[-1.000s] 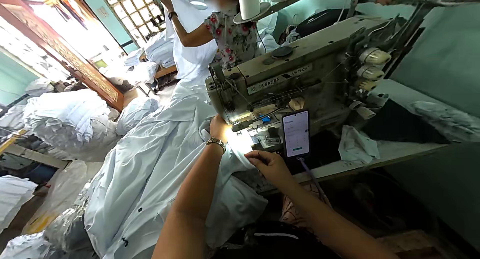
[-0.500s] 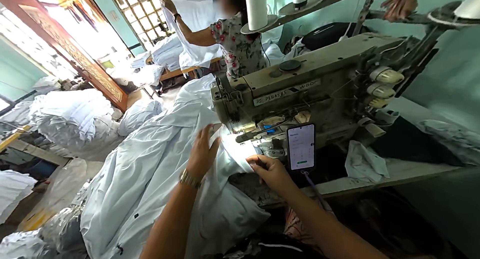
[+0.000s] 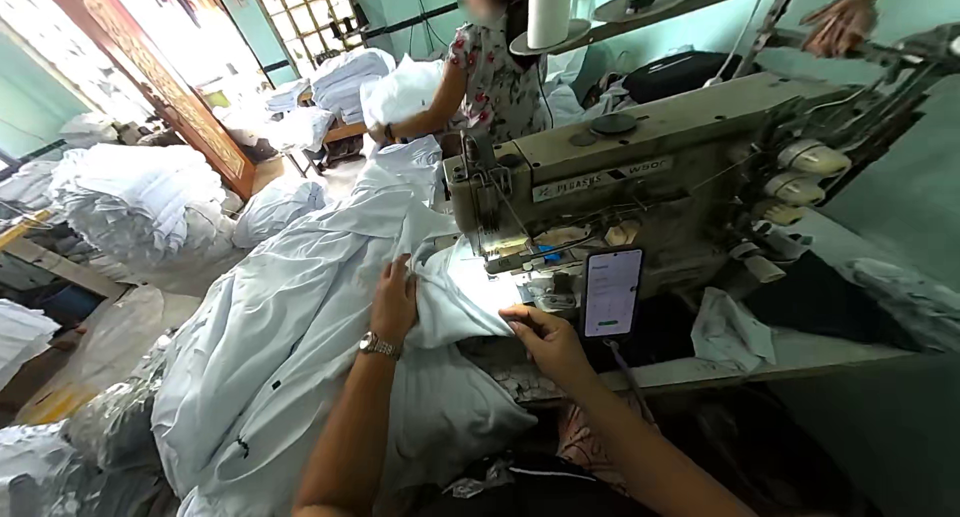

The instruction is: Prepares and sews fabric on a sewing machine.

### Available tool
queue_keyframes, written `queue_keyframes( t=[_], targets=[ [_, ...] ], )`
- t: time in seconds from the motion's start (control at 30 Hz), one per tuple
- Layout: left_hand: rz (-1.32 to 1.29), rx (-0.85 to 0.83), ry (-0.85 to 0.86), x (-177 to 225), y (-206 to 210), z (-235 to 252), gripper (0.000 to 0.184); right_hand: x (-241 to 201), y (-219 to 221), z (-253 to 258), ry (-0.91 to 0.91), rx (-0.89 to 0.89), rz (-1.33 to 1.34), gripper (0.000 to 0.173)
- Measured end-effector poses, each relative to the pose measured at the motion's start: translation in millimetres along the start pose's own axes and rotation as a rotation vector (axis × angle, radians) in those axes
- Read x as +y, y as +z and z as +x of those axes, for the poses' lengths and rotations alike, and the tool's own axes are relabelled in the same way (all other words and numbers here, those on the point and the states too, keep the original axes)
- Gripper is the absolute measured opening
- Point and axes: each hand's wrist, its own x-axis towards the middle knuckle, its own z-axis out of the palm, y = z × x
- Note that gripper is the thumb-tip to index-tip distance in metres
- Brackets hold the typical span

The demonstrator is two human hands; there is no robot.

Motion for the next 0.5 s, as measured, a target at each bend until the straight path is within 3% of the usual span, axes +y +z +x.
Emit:
queue_keyframes(
  t=[0.1, 0.2, 0.3, 0.43, 0.5],
  targets=[
    [0.014, 0.193, 0.343, 21.7, -24.1, -11.1, 0.025, -5.4, -12.6, -1.8, -0.109, 0.058, -0.225, 0.026],
    [0.060, -0.081, 0.562, 44.9, -36.0, -16.8, 0.025, -15.7, -23.9, 4.0, -0.238, 0.150, -0.246, 0.027],
    [0.125, -0.162, 0.669, 46.5, -14.0, -14.8, 0.021, -20.3, -40.7, 7.5, -0.306, 0.235, -0.217, 0.026],
    [0.117, 0.016, 0.685, 47.8, -7.1, -16.3, 0.017, -7.6, -84.1, -2.3, -0.276, 0.501, -0.420, 0.026],
    [0.144, 0.009, 0.671, 47.9, -5.0, -16.6, 0.015, 2.2, -101.5, -4.3, -0.219, 0.586, -0.523, 0.028]
  ],
)
